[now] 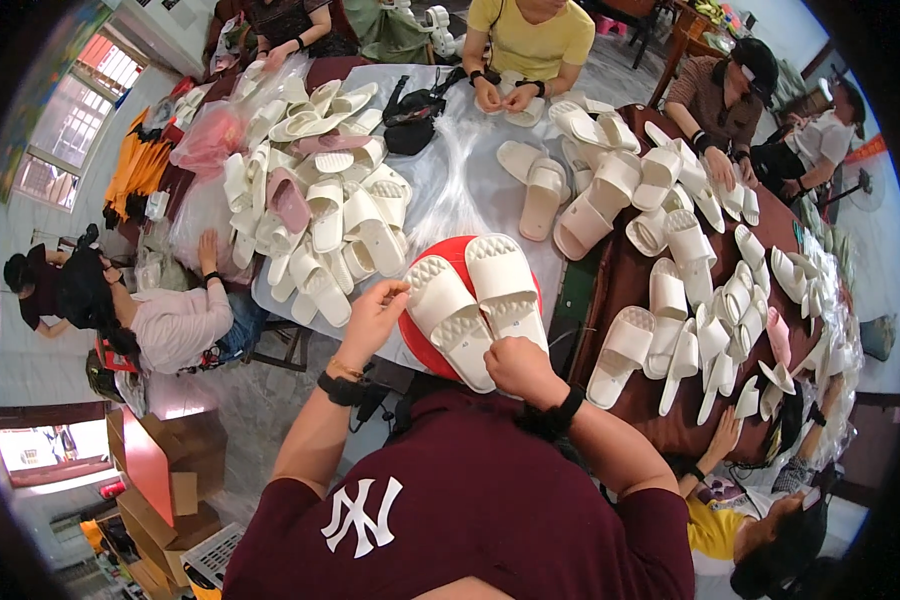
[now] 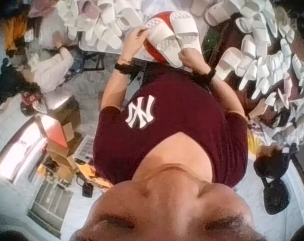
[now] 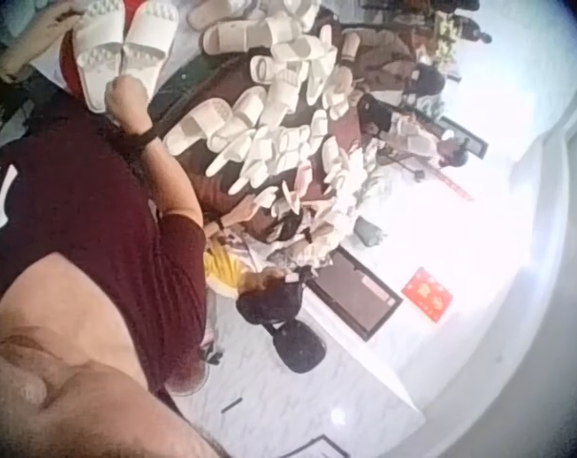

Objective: The recorder is assembling white and pink slippers by attaching the straps to the soles at a large workshop table.

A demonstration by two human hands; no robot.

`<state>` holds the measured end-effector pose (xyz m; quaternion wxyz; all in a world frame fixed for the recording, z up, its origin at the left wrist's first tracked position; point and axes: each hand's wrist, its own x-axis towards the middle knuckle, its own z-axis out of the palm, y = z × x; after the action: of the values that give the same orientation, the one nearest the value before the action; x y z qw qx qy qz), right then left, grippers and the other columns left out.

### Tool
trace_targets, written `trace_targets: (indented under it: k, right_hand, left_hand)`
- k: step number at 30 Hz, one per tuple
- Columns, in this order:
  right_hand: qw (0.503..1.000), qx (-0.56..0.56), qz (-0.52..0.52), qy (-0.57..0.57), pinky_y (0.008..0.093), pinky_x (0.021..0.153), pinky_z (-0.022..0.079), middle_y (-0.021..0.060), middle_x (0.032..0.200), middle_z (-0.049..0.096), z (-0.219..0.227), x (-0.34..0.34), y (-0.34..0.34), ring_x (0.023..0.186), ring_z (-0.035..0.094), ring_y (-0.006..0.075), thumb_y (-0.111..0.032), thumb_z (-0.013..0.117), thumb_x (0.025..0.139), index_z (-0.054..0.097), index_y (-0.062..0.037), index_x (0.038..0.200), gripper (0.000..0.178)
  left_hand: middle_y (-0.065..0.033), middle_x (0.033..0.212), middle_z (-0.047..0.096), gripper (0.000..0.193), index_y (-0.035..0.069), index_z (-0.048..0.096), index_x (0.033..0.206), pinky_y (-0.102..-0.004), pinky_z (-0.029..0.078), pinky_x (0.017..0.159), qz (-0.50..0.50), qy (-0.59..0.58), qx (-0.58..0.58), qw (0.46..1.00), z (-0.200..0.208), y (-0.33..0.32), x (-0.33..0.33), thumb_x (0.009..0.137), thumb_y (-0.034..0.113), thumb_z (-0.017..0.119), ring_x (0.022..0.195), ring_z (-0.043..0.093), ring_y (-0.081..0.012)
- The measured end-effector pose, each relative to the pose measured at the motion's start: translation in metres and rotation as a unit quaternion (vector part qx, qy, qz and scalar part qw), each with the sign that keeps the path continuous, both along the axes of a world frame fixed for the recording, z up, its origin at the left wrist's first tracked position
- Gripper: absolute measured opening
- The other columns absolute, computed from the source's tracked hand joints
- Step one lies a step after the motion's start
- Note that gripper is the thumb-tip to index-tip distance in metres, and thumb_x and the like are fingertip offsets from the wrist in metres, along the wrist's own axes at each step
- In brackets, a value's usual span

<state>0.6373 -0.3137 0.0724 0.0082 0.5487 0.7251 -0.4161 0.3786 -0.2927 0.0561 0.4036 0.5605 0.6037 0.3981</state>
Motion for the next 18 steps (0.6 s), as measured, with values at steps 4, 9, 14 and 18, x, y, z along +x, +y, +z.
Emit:
trace_targets:
  k: [4, 9, 14, 18]
  right_hand:
    - [0.999, 0.011, -0.016, -0.035, 0.0502, 0.071, 0.05, 0.0261, 0.075, 0.064, -0.011, -0.007, 0.008, 0.074, 0.062, 0.0433, -0.023, 0.046, 0.084, 0.065, 0.003, 0.07, 0.035]
    - [0.995, -0.087, -0.04, -0.001, 0.0409, 0.059, 0.052, 0.0212, 0.065, 0.064, 0.002, -0.003, 0.017, 0.052, 0.063, 0.0316, -0.019, 0.045, 0.083, 0.065, 0.004, 0.068, 0.034]
    - [0.97, -0.175, -0.121, 0.113, 0.0344, 0.047, 0.049, 0.0159, 0.062, 0.064, -0.009, -0.025, 0.026, 0.045, 0.061, 0.0228, -0.017, 0.045, 0.086, 0.064, 0.0059, 0.074, 0.032]
    - [0.968, -0.167, -0.112, 0.149, 0.0328, 0.045, 0.048, 0.0141, 0.063, 0.064, -0.022, -0.045, 0.035, 0.045, 0.06, 0.0207, -0.015, 0.045, 0.087, 0.064, 0.0063, 0.079, 0.03]
  left_hand:
    - [-0.0092, 0.093, 0.068, 0.026, -0.001, 0.063, 0.108, -0.0277, 0.05, 0.074, -0.005, 0.03, -0.023, 0.999, -0.001, 0.003, -0.003, 0.088, 0.016, 0.061, 0.08, 0.062, -0.014]
    - [-0.0097, 0.096, 0.068, 0.025, 0.0, 0.063, 0.108, -0.029, 0.05, 0.075, -0.019, 0.024, -0.016, 0.999, -0.003, 0.003, -0.008, 0.088, 0.015, 0.06, 0.082, 0.063, -0.0157]
    - [-0.0103, 0.1, 0.066, 0.024, 0.001, 0.063, 0.108, -0.0297, 0.05, 0.077, -0.071, 0.028, 0.023, 0.997, 0.0, 0.016, -0.001, 0.088, 0.013, 0.058, 0.086, 0.063, -0.0176]
    - [-0.0153, 0.097, 0.064, 0.023, 0.001, 0.064, 0.103, -0.0368, 0.049, 0.079, -0.115, 0.09, 0.051, 0.988, -0.006, 0.035, -0.001, 0.085, 0.011, 0.054, 0.088, 0.062, -0.0292]
